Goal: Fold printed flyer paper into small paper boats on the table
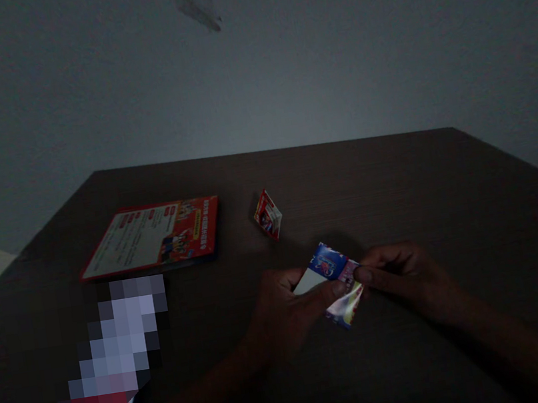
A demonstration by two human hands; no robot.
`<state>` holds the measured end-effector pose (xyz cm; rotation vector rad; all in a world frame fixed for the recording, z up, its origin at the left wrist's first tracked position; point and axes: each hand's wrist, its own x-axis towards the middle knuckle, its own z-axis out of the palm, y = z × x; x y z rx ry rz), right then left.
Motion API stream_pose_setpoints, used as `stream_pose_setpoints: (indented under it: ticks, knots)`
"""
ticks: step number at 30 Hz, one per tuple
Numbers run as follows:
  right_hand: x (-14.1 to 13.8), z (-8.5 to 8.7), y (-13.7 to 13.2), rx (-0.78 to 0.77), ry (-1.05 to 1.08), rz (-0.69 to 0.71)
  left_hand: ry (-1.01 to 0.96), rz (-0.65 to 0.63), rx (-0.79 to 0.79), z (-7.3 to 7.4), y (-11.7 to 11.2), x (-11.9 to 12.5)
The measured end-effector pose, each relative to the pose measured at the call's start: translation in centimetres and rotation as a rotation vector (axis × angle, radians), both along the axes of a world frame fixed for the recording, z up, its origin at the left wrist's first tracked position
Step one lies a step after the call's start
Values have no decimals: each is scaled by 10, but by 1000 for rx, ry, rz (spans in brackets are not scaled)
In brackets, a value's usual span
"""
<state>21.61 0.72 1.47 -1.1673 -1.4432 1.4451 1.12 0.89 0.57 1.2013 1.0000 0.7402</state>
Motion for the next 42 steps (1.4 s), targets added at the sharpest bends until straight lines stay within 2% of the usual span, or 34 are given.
stream_pose_setpoints:
  ticks: [6,14,23,29,36,39,42]
  knots:
    - [4,-4,1,-24,25,-28,29,92,57,0,0,-1]
    - [8,-12,3,-119,178,-62,56,130,166,0,0,-5]
    - [4,-9,4,-167,253,-61,-43,143,119,3,3,-3]
    - [7,-15,3,-121,206,-126,-177,66,-28,1,0,3]
    - [5,-16,2,-128,180,-121,34,5,123,-4,-3,0]
    - [1,-12,2,-162,219,-114,40,-8,164,-1,-3,-1]
    - [0,-10,1,-160,225,-119,14,3,140,0,-4,0]
